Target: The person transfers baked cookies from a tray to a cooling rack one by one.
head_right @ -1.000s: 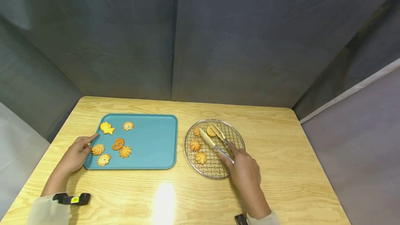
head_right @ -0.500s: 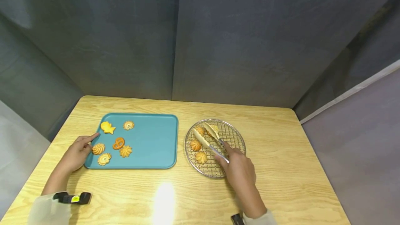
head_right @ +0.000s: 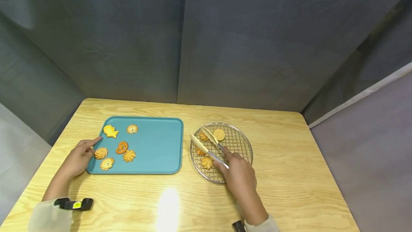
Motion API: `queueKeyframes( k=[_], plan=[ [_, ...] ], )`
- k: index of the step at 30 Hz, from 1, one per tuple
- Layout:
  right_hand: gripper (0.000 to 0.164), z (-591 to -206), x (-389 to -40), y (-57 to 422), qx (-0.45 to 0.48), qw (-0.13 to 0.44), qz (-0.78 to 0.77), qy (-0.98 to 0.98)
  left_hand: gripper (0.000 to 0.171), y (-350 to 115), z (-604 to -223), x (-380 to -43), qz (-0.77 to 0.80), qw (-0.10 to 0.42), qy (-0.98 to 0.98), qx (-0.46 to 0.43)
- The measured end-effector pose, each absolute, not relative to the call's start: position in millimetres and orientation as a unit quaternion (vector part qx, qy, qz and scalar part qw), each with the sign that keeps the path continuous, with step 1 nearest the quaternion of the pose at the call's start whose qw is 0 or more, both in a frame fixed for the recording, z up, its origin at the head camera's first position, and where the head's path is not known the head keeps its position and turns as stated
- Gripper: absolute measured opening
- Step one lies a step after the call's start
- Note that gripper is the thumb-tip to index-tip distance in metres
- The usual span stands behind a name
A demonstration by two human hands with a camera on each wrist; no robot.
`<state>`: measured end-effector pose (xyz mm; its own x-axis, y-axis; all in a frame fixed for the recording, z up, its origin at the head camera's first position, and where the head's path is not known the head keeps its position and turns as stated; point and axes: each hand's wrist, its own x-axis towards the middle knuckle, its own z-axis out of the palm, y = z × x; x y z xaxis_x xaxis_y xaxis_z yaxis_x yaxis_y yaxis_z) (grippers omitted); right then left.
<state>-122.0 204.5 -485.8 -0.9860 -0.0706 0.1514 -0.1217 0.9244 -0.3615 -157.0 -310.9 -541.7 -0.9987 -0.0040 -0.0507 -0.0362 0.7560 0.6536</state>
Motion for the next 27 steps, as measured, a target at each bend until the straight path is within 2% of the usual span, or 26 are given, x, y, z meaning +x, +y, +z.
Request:
queueKeyframes(
  k=[27],
  plan=[
    [0.064, -487.2, -116.9, 163.6, 0.083, 0.047, 0.179, -0.979, 0.049, -310.8, -542.8, -157.5, 0.348, 0.013, 0.938, -0.008]
  ],
)
